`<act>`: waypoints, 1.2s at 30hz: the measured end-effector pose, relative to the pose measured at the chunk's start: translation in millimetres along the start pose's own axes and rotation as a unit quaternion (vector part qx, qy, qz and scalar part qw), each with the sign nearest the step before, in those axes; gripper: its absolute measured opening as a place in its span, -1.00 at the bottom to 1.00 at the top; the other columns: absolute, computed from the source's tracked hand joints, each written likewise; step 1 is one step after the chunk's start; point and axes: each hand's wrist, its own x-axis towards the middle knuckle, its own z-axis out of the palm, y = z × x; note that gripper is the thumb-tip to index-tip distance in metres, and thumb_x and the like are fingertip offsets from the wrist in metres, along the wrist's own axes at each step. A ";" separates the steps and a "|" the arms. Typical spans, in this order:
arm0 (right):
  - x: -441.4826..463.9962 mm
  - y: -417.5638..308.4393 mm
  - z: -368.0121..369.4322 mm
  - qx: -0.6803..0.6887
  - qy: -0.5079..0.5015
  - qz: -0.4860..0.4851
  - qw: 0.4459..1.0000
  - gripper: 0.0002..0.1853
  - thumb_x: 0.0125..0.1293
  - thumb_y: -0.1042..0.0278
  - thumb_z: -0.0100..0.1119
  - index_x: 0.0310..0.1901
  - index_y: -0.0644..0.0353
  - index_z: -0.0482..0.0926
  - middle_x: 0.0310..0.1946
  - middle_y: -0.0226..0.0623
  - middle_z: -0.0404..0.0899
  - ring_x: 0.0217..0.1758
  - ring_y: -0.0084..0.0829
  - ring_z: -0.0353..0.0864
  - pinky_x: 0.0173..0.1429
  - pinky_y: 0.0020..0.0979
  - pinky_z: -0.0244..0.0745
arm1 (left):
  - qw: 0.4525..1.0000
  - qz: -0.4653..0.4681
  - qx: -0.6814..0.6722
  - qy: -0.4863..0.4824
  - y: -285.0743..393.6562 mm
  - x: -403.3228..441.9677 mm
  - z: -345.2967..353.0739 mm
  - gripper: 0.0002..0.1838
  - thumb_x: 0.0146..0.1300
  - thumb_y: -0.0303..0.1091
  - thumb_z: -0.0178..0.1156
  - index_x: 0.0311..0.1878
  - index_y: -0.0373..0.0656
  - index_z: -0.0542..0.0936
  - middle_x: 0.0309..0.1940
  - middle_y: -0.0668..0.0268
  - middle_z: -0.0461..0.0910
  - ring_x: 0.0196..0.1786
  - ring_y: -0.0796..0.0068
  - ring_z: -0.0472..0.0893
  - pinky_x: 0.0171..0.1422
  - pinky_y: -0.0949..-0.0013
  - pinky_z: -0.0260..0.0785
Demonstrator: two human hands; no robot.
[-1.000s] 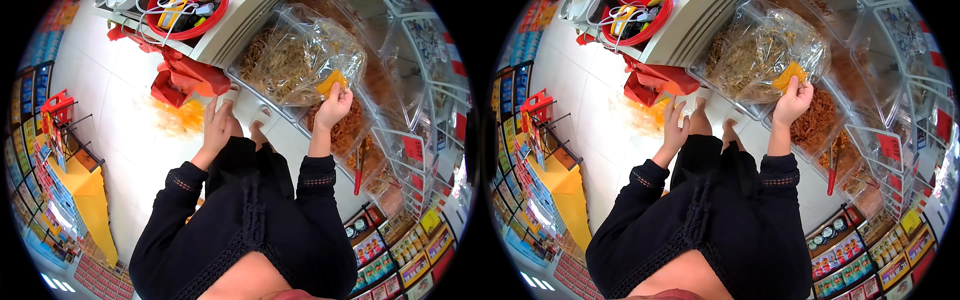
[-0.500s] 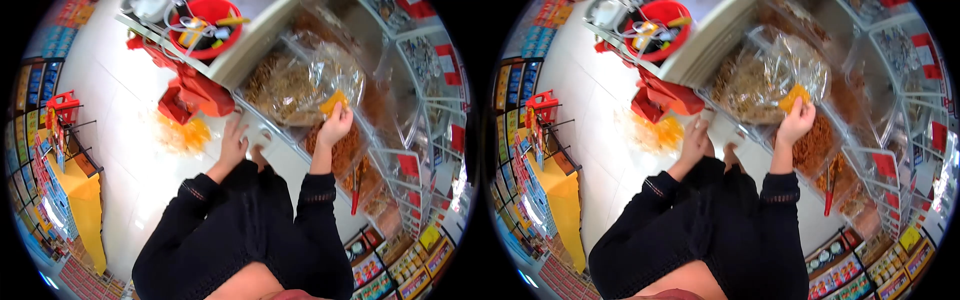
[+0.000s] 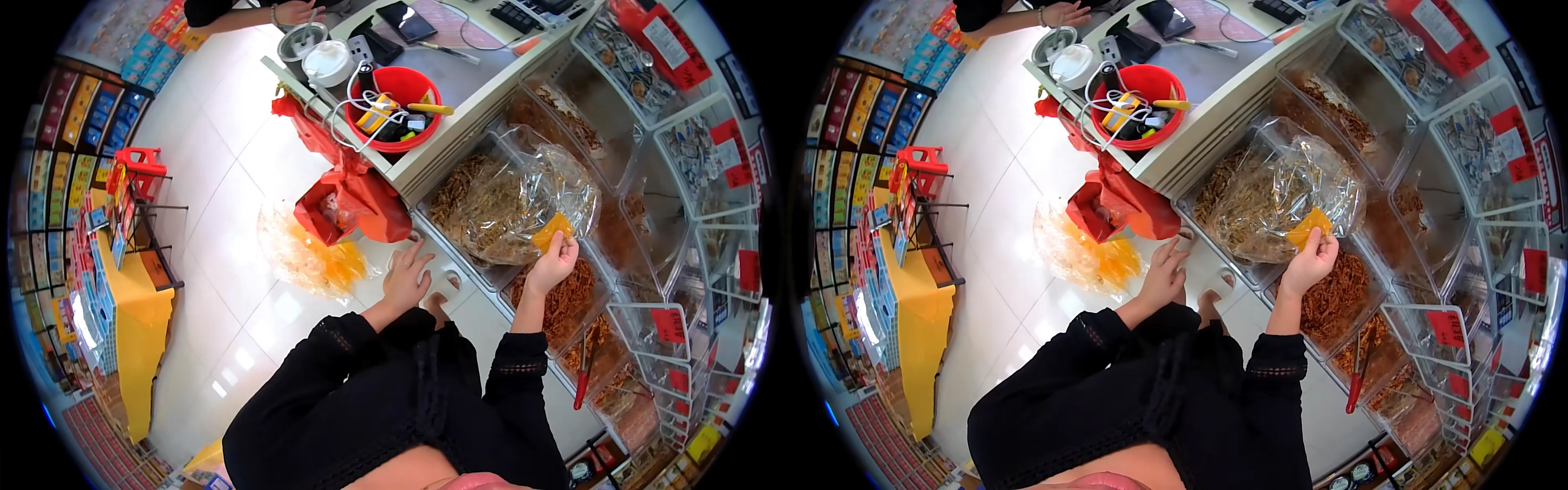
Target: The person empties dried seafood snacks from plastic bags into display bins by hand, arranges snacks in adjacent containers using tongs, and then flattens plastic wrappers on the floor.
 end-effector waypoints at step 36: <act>6.0 -92.8 -10.5 0.067 -0.007 -0.066 0.996 -0.92 0.21 0.48 0.01 -0.34 0.30 0.38 -0.40 -0.35 0.45 -0.38 -0.58 0.40 -0.24 -0.56 0.33 | 0.998 -0.063 -0.016 0.006 18.1 -24.8 2.8 -0.72 -0.06 -0.37 0.08 -0.19 -0.01 0.50 0.05 0.23 0.37 0.07 0.13 0.33 0.11 0.21 0.21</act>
